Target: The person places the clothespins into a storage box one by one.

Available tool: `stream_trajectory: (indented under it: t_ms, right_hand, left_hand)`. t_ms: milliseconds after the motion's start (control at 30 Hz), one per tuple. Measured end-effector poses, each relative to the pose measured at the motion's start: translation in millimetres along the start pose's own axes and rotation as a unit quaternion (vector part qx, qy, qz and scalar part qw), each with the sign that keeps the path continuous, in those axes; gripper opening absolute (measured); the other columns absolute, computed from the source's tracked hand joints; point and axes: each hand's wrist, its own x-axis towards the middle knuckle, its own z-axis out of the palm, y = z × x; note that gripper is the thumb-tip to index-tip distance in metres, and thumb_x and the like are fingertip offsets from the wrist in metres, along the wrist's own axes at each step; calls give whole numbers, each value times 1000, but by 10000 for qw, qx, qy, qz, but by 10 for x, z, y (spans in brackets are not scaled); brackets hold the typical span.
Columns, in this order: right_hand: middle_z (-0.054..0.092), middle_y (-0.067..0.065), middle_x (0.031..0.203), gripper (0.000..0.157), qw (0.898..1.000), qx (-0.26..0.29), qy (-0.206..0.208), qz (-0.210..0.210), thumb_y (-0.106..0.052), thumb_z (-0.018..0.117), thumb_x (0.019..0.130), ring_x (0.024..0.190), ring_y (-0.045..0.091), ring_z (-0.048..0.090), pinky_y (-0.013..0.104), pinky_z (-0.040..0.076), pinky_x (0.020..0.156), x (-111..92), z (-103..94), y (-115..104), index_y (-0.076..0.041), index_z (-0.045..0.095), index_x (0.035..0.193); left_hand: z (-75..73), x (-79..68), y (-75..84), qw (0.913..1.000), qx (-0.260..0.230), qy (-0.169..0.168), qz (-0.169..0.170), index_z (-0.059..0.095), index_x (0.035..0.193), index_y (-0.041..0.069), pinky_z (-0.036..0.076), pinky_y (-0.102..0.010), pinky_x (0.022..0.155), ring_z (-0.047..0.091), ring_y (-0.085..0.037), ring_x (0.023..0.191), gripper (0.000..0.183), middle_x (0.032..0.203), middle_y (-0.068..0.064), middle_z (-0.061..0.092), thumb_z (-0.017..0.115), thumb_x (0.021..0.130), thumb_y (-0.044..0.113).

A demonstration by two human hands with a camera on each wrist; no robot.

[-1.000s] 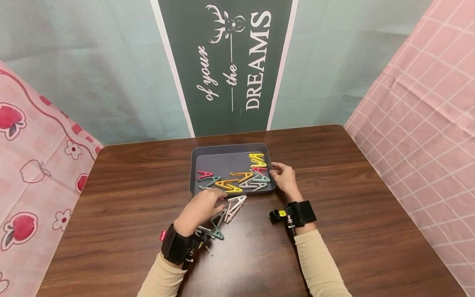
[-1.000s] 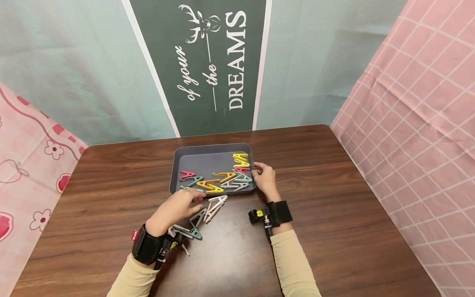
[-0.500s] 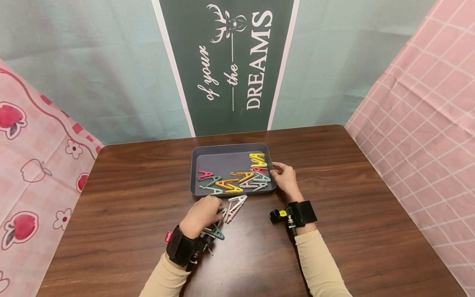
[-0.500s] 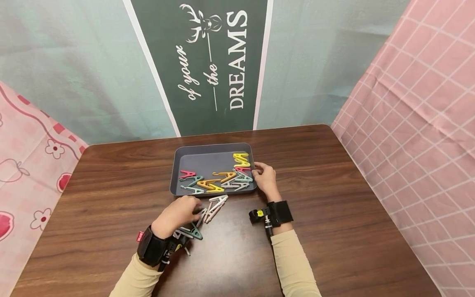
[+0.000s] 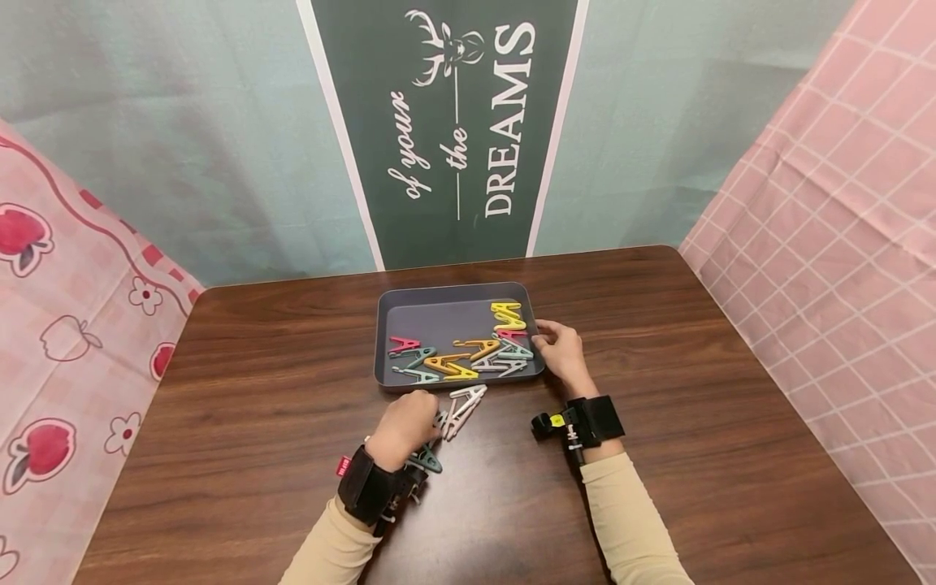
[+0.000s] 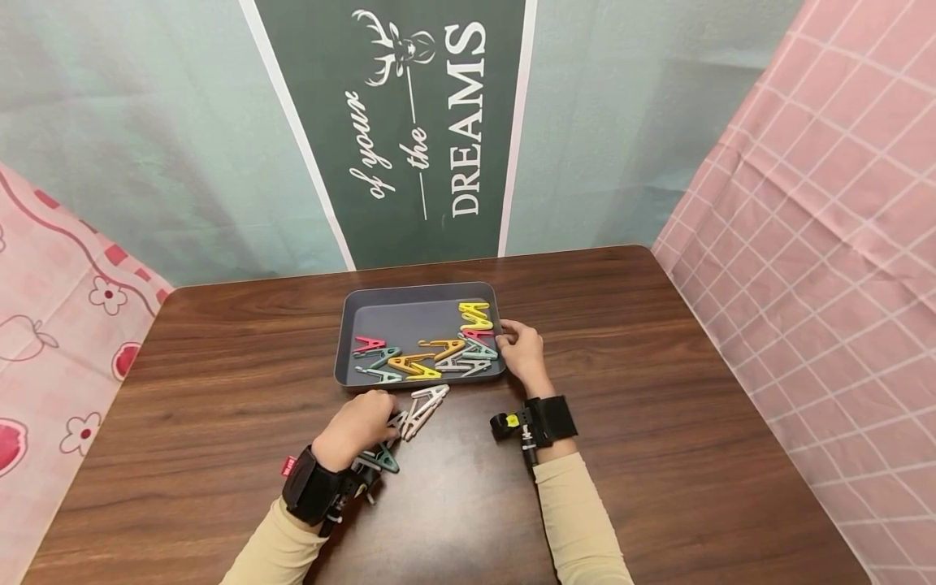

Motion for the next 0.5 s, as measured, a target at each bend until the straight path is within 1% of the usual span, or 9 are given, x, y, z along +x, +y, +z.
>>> stream_trajectory:
  t_ms: [233,400,500]
  right_hand:
    - [66,25,120,38,10000,-19,-15,2,-8,57,95,110,34,66,26,52,79,4,-3,9,-3,57,132]
    - [66,25,120,38,10000,-43,-6,1,-8,56,95,110,34,66,26,51,79,0,-7,5,-3,57,132]
    - [66,25,120,38,10000,-47,3,1,-8,56,95,110,34,66,27,52,79,3,-7,4,-2,57,132]
  left_hand:
    - [15,11,17,10000,27,5,3,55,59,8,52,-38,56,63,-24,65,30,70,-8,63,81,74,14]
    - [3,20,12,10000,27,-7,28,55,58,8,53,-39,57,64,-24,66,29,71,-9,64,79,74,11]
    - [-17,17,9,9999,-24,-97,6,58,62,6,53,-39,58,63,-25,67,25,74,-10,65,79,75,11]
